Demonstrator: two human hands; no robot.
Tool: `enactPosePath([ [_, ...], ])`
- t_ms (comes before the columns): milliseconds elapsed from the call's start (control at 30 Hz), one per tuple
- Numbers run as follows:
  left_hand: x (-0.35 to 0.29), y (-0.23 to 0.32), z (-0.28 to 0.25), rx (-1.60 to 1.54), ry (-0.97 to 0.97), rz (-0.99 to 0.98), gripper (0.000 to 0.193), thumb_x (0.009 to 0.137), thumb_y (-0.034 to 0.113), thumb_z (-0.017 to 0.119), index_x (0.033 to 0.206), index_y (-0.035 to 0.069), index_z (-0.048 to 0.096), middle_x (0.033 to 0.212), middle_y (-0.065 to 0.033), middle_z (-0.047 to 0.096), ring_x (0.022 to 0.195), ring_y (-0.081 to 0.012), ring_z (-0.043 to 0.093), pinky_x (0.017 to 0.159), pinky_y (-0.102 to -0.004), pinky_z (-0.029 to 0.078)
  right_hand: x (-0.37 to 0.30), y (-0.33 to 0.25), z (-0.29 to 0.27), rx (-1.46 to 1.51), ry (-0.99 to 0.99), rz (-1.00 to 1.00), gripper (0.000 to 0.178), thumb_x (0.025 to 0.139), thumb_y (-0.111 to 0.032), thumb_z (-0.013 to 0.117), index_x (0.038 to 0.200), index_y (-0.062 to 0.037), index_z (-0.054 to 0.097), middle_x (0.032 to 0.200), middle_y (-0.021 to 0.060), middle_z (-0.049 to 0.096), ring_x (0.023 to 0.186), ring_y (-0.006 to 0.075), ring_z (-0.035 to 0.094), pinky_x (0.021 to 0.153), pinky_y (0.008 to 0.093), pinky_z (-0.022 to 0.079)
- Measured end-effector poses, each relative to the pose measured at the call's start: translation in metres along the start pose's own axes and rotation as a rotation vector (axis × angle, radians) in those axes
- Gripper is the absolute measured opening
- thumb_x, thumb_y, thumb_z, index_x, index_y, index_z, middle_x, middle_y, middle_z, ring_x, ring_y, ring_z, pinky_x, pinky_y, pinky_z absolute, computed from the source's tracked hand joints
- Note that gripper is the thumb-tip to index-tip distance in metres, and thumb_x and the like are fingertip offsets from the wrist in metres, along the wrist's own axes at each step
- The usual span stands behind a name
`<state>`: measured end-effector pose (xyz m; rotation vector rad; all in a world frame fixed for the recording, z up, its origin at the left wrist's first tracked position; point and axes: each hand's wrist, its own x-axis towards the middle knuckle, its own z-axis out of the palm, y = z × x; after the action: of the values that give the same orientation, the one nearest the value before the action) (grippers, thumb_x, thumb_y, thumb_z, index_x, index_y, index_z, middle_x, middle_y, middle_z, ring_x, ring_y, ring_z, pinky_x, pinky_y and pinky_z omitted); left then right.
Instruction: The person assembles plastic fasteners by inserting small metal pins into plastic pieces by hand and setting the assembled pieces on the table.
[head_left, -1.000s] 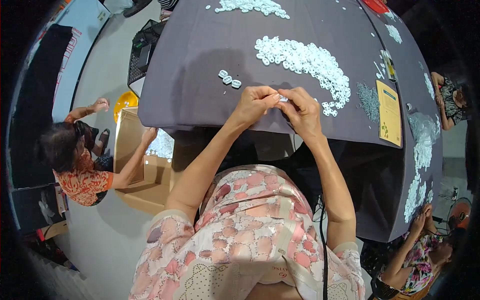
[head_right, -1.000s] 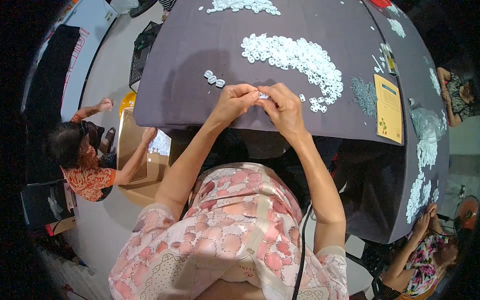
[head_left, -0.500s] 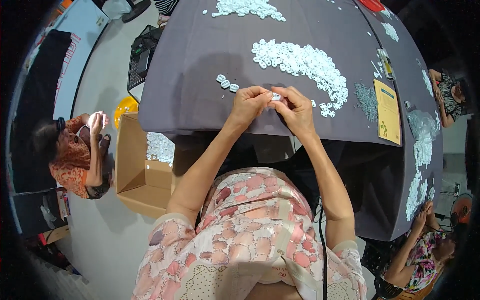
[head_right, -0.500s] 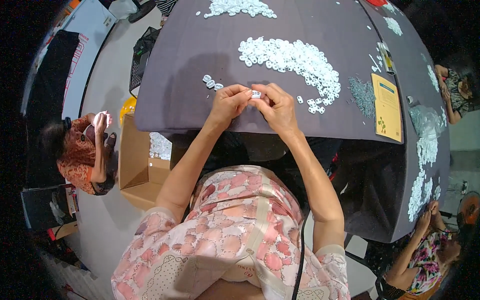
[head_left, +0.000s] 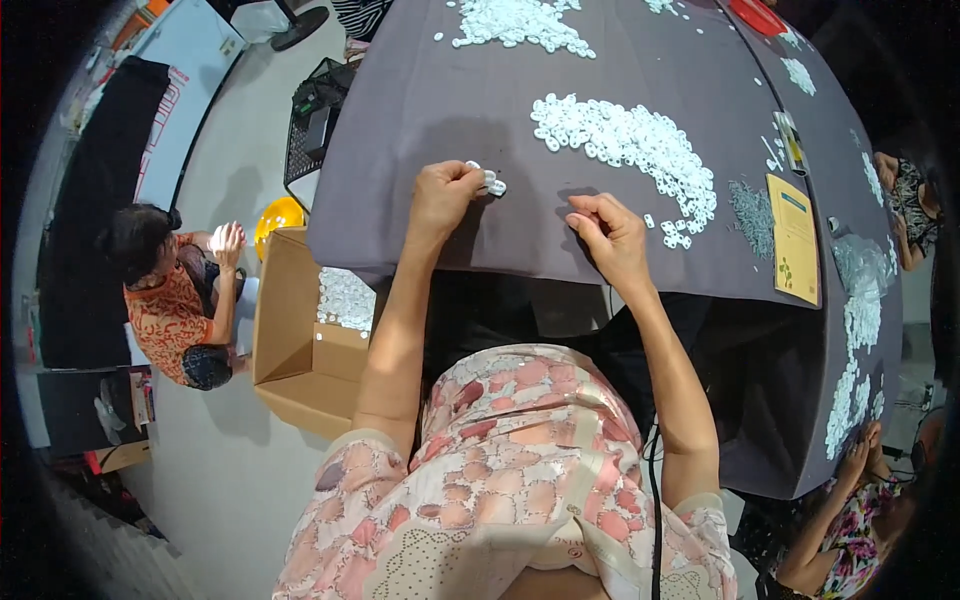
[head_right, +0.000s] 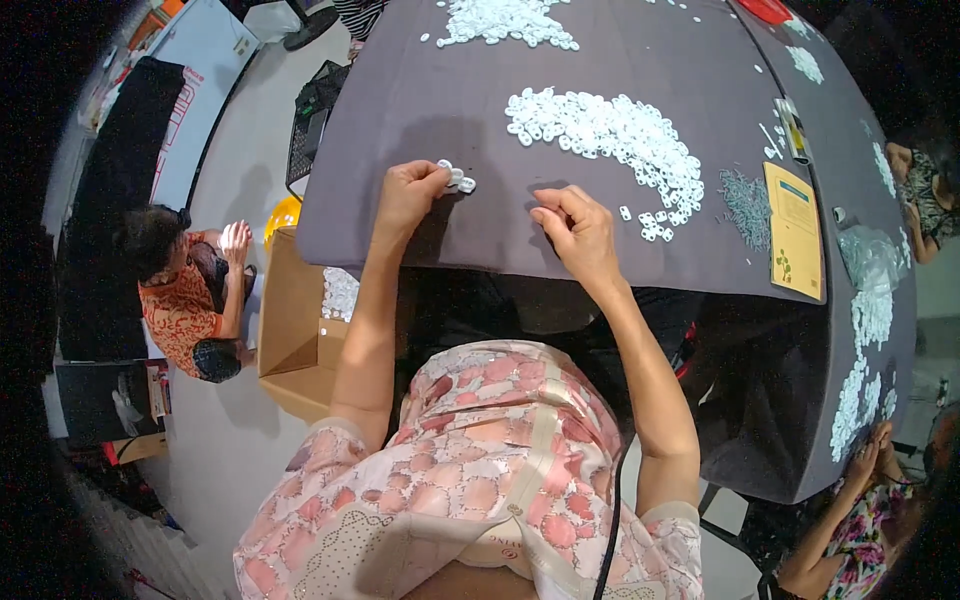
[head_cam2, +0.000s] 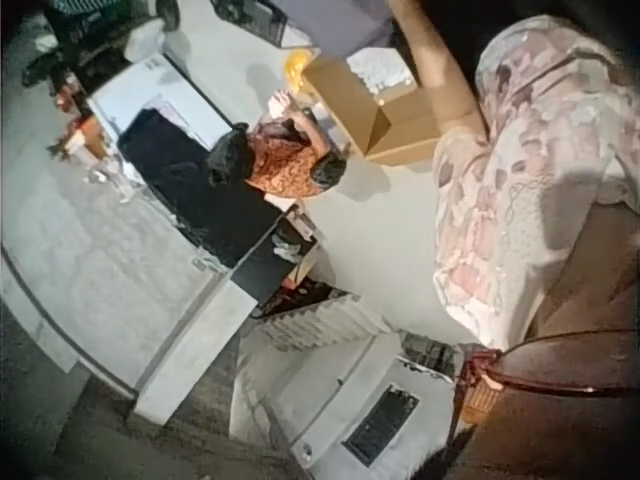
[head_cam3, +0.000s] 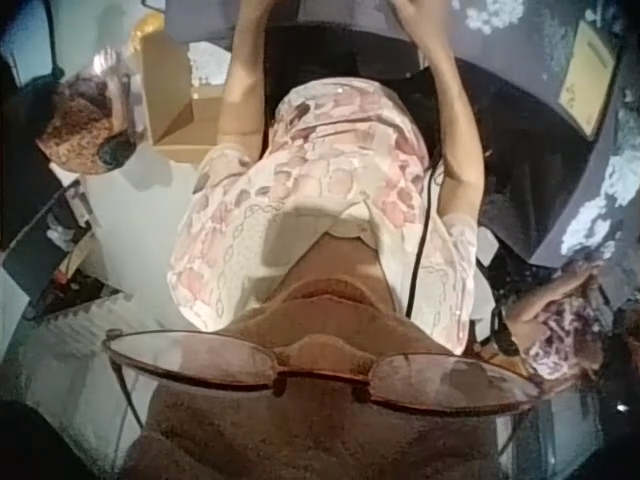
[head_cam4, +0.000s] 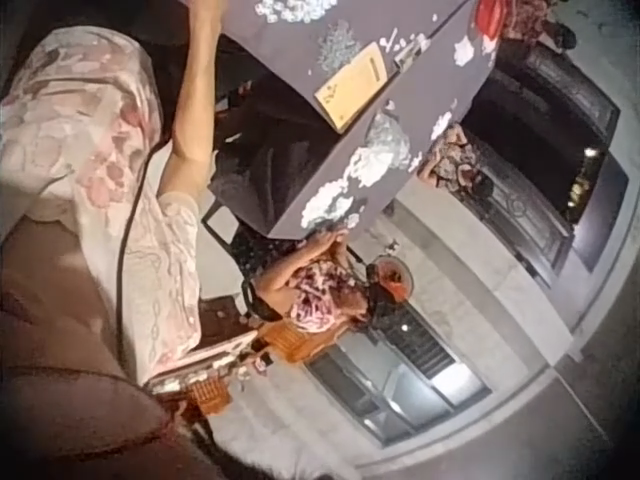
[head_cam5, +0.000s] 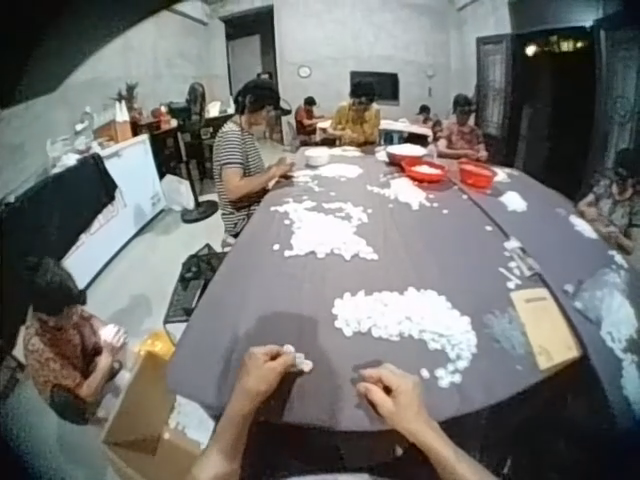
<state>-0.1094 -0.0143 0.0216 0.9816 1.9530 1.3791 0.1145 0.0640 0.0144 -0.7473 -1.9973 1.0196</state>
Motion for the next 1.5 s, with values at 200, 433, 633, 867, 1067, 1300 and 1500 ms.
enactPosePath([
  [200, 0.009, -0.012, -0.01, 0.289, 0.051, 0.006, 0.025, 0.075, 0.023, 0.061, 0.078, -0.001, 0.068, 0.06, -0.007, 0.062, 0.056, -0.0123, 0.057, 0.055, -0.0289, 0.044, 0.001, -0.004, 0.003, -0.034, -0.006, -0.01, 0.015, 0.079, -0.007, 0.065, 0.092, -0.0006, 0.066, 0.071, 0.0047, 0.058, 0.059, 0.0107, 0.053, 0.055, 0.0239, 0.042],
  [433, 0.009, -0.009, -0.019, 0.177, -0.024, -0.064, 0.027, 0.077, 0.026, 0.063, 0.072, -0.001, 0.067, 0.059, -0.0119, 0.062, 0.054, -0.0234, 0.058, 0.054, -0.0351, 0.043, -0.001, -0.003, 0.003, -0.068, 0.001, -0.04, 0.014, 0.079, -0.007, 0.065, 0.091, -0.0009, 0.066, 0.071, 0.0059, 0.058, 0.059, 0.0126, 0.053, 0.055, 0.0251, 0.042],
  [633, -0.007, 0.006, 0.028, 0.404, 0.315, 0.551, 0.019, 0.075, 0.017, 0.067, 0.089, 0.004, 0.065, 0.095, -0.0144, 0.057, 0.089, -0.0315, 0.056, 0.074, -0.0397, 0.045, -0.003, -0.004, -0.005, -0.084, 0.019, -0.066, 0.013, 0.08, -0.007, 0.063, 0.092, -0.0008, 0.065, 0.074, 0.0084, 0.059, 0.061, 0.0171, 0.057, 0.056, 0.0276, 0.044],
  [867, -0.006, -0.007, 0.03, 0.587, 0.174, 0.657, 0.013, 0.076, 0.006, 0.063, 0.088, 0.002, 0.063, 0.103, -0.0165, 0.056, 0.098, -0.0328, 0.053, 0.085, -0.0394, 0.042, -0.002, 0.002, -0.003, -0.049, -0.008, -0.176, 0.012, 0.079, -0.006, 0.063, 0.09, -0.0006, 0.064, 0.078, 0.01, 0.06, 0.065, 0.0213, 0.057, 0.059, 0.03, 0.046],
  [1067, 0.007, -0.023, 0.01, 0.545, 0.216, 0.662, 0.012, 0.078, -0.002, 0.056, 0.088, 0.002, 0.061, 0.099, -0.0141, 0.058, 0.094, -0.0319, 0.055, 0.08, -0.0403, 0.044, -0.021, 0.0, -0.061, -0.141, 0.067, -0.151, 0.011, 0.079, -0.001, 0.059, 0.089, -0.0009, 0.064, 0.079, 0.0091, 0.062, 0.068, 0.0198, 0.059, 0.062, 0.0296, 0.047],
  [1300, 0.005, -0.02, 0.016, 0.626, 0.263, 0.666, 0.014, 0.078, -0.003, 0.055, 0.09, 0.002, 0.061, 0.103, -0.0124, 0.058, 0.097, -0.0303, 0.055, 0.083, -0.0413, 0.043, -0.029, 0.056, -0.168, -0.548, 0.398, 0.083, 0.009, 0.078, -0.006, 0.06, 0.085, -0.0024, 0.065, 0.083, 0.0139, 0.063, 0.077, 0.0311, 0.062, 0.069, 0.0371, 0.049],
  [1500, -0.002, -0.015, 0.015, 0.656, 0.309, 0.726, 0.017, 0.076, -0.002, 0.057, 0.092, 0.002, 0.061, 0.106, -0.0147, 0.057, 0.099, -0.0328, 0.054, 0.087, -0.0421, 0.041, -0.021, 0.07, -0.174, -0.765, 0.345, 0.105, 0.01, 0.079, -0.014, 0.062, 0.086, -0.0082, 0.067, 0.087, 0.0123, 0.063, 0.083, 0.0323, 0.061, 0.073, 0.0411, 0.048],
])
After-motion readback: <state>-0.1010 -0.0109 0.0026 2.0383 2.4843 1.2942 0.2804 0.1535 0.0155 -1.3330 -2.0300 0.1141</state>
